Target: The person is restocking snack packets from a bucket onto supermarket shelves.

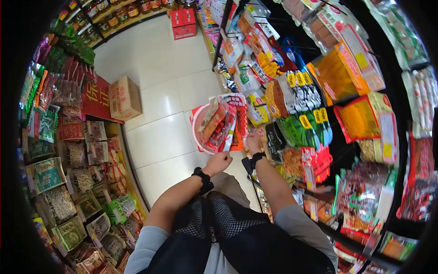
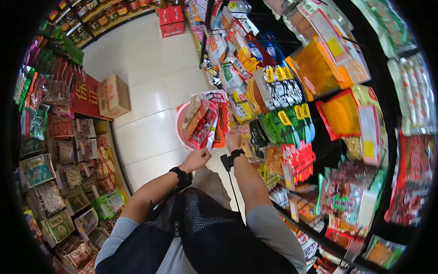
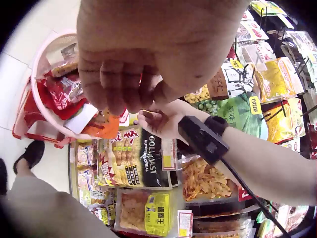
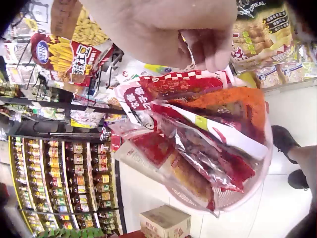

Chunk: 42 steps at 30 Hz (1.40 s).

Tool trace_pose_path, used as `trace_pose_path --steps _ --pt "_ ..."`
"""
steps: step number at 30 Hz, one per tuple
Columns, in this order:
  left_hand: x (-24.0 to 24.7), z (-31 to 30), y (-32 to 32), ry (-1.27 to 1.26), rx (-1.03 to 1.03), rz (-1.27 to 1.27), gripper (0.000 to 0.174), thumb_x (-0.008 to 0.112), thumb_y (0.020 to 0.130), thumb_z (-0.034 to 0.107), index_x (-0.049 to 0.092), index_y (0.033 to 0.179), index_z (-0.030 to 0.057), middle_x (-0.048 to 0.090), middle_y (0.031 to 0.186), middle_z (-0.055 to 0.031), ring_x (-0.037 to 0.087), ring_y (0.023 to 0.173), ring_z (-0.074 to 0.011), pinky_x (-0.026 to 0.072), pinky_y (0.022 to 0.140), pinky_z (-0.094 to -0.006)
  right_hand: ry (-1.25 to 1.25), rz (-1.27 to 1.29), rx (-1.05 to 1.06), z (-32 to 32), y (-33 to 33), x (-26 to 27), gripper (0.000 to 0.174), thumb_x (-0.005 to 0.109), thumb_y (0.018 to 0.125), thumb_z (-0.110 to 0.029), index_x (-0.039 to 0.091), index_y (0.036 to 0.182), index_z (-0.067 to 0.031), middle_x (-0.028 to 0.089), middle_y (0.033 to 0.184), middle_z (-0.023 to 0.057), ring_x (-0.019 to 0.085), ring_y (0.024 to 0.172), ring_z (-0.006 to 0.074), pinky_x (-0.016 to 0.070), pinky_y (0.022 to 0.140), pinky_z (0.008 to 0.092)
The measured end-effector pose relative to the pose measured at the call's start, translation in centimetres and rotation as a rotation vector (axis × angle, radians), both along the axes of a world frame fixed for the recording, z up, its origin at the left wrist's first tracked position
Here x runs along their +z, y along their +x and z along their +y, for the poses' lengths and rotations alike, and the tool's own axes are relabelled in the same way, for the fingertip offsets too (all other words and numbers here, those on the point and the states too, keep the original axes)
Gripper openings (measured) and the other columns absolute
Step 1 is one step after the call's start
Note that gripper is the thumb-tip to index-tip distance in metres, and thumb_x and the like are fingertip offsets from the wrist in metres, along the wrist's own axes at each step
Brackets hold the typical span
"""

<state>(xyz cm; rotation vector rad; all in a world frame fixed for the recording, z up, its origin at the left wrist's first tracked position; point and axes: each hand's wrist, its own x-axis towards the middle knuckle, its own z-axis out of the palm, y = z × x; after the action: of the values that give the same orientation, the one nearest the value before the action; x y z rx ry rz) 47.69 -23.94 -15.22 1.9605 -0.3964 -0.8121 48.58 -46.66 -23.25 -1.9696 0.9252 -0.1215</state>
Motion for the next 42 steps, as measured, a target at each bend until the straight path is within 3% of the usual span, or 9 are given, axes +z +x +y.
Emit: trace_pose_path --steps 4,6,11,14,24,28,30,32,42 --pt "2.1 0.3 3.4 0.107 0.005 0.015 0.025 0.058 0.09 0.028 0.064 0.09 0.0036 0.066 0.079 -0.0199 0.064 0.074 -0.038 0.0486 0.067 -0.0468 -0.153 0.193 -0.028 -3.4 6.3 -4.8 0.03 0.062 0.08 -0.017 0.068 0.105 -0.0031 0.069 0.101 0.0236 0.065 0.099 0.0396 0.0513 0.086 0.045" --pt "2.4 0.7 4.5 0.137 0.02 -0.006 0.025 0.057 0.091 0.028 0.063 0.091 0.0041 0.066 0.079 -0.0202 0.064 0.076 -0.0391 0.0486 0.068 -0.0479 -0.242 0.184 0.095 -5.0 7.8 -9.0 0.041 0.058 0.081 -0.014 0.064 0.121 -0.0041 0.071 0.101 0.0181 0.066 0.098 0.0348 0.0505 0.085 0.0424" --pt "3.1 2.3 6.3 0.228 0.053 0.039 0.027 0.056 0.092 0.029 0.062 0.092 0.0026 0.064 0.081 -0.0225 0.063 0.078 -0.0409 0.0484 0.069 -0.0497 -0.279 0.368 0.315 -5.8 10.4 -9.7 0.027 0.057 0.084 -0.016 0.068 0.107 -0.0059 0.069 0.089 0.0231 0.067 0.086 0.0361 0.051 0.076 0.0443" --pt "1.6 3.0 6.7 0.183 0.054 -0.003 0.031 0.056 0.094 0.033 0.062 0.092 0.0031 0.065 0.077 -0.02 0.065 0.074 -0.0374 0.0493 0.066 -0.0456 -0.263 0.239 0.312 -5.4 10.5 -7.7 0.018 0.057 0.082 -0.016 0.065 0.089 -0.0012 0.066 0.088 0.0264 0.062 0.088 0.0468 0.0474 0.076 0.0543" --pt "1.9 1.8 12.3 -0.03 -0.108 -0.019 0.024 0.059 0.091 0.028 0.064 0.092 0.004 0.066 0.08 -0.0202 0.066 0.078 -0.0377 0.0508 0.07 -0.0454 -0.268 -0.128 0.244 -1.4 7.7 6.6 0.013 0.054 0.094 -0.014 0.053 0.093 -0.0017 0.06 0.079 0.0244 0.059 0.078 0.0455 0.0443 0.067 0.0498" --pt "2.1 1.9 14.7 -0.154 -0.111 0.107 0.026 0.063 0.092 0.026 0.062 0.101 0.0012 0.068 0.086 -0.0136 0.066 0.079 -0.0262 0.0514 0.072 -0.0369 -0.204 -0.127 0.119 1.3 5.7 15.1 0.013 0.054 0.096 -0.016 0.052 0.092 -0.0031 0.06 0.075 0.0215 0.061 0.072 0.0402 0.0447 0.061 0.0444" --pt "5.4 2.0 16.2 -0.23 -0.034 0.289 0.034 0.066 0.093 0.028 0.059 0.11 -0.001 0.068 0.091 -0.0103 0.065 0.084 -0.0194 0.051 0.075 -0.0324 -0.056 -0.197 0.057 2.7 3.5 17.7 0.013 0.054 0.099 -0.016 0.055 0.094 -0.0043 0.056 0.073 0.0056 0.056 0.067 0.0142 0.0438 0.061 0.0319" --pt "5.3 2.1 17.3 -0.433 -0.106 0.382 0.047 0.065 0.095 0.025 0.049 0.129 -0.0035 0.064 0.099 -0.0069 0.059 0.096 -0.0114 0.0486 0.082 -0.0265 0.277 -0.322 -0.016 5.0 1.8 22.1 0.009 0.052 0.1 -0.012 0.057 0.095 -0.0059 0.054 0.079 -0.0041 0.049 0.073 0.006 0.041 0.066 0.024" --pt "12.4 4.7 14.2 -0.572 -0.473 0.864 0.017 0.062 0.097 0.017 0.062 0.108 0.0047 0.064 0.094 0.0039 0.058 0.084 -0.0033 0.048 0.074 -0.0226 0.627 -0.598 -0.409 14.1 -8.8 29.4 0.009 0.049 0.1 -0.004 0.058 0.101 -0.005 0.064 0.103 0.0015 0.056 0.092 0.0075 0.0442 0.086 0.0254"
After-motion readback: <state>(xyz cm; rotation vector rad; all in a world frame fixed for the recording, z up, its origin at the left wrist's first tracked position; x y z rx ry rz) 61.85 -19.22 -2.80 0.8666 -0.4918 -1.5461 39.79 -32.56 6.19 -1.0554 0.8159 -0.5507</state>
